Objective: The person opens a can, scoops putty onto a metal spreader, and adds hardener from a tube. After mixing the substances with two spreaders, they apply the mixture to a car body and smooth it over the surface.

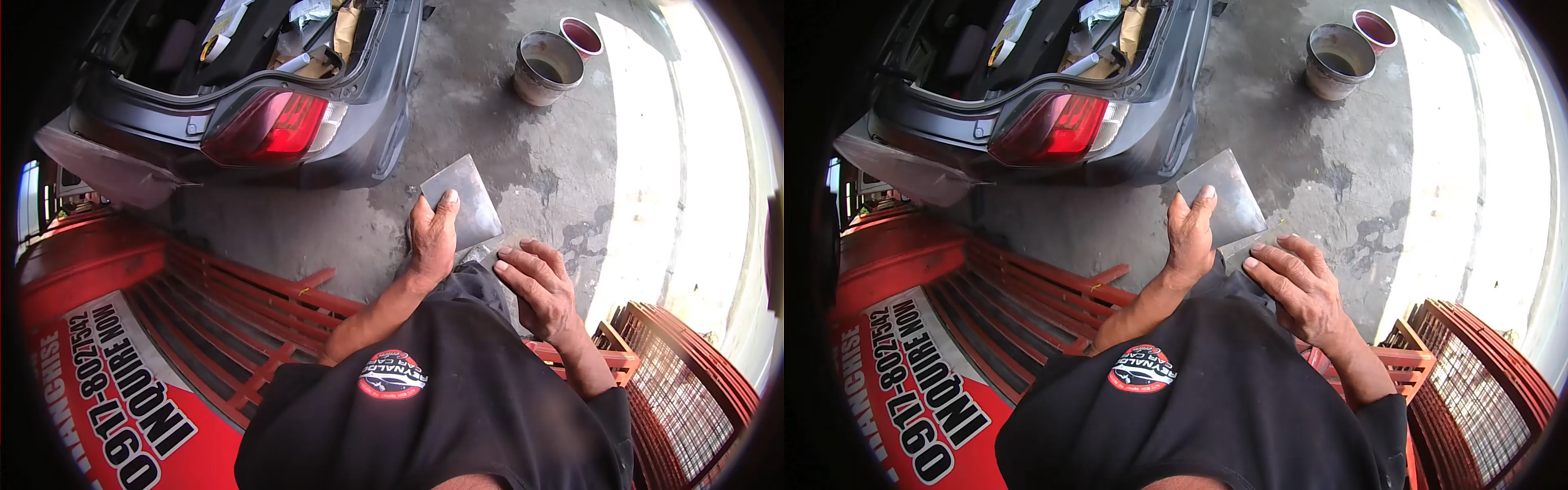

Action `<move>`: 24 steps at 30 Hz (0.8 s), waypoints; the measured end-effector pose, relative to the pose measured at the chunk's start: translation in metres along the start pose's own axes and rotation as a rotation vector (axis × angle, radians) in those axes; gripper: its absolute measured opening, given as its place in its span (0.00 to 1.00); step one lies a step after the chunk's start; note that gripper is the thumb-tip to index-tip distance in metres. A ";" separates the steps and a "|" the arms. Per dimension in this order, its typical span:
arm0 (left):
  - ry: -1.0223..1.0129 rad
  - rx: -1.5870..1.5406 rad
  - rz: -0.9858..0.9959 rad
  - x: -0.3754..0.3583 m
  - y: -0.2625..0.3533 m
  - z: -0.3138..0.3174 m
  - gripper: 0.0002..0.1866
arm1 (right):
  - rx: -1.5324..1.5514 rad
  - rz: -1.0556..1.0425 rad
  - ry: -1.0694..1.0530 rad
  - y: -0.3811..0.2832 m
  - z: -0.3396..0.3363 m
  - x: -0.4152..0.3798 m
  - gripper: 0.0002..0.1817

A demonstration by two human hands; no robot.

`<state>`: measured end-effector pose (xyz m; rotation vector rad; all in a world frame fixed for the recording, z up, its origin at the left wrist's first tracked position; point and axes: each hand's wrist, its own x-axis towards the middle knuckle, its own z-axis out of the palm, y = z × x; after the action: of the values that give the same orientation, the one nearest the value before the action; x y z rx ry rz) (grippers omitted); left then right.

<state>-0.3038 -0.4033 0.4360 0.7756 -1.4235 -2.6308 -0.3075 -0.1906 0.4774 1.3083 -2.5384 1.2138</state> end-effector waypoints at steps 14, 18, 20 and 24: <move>-0.152 0.389 -0.011 0.006 0.005 -0.012 0.14 | -0.092 0.114 -0.082 0.001 0.005 0.014 0.27; -0.173 -0.252 -0.311 -0.003 0.014 -0.004 0.16 | -0.253 -0.076 0.082 0.043 0.014 -0.013 0.26; -0.237 -0.165 -0.269 -0.002 0.017 -0.007 0.15 | -0.387 0.066 0.051 0.058 0.007 -0.020 0.26; -0.358 0.414 -0.025 -0.002 0.000 -0.004 0.16 | -0.137 0.142 0.095 0.030 0.013 0.006 0.26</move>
<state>-0.3004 -0.4055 0.4347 0.3464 -2.1061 -2.6195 -0.3283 -0.1934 0.4519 1.0341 -2.6309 1.0726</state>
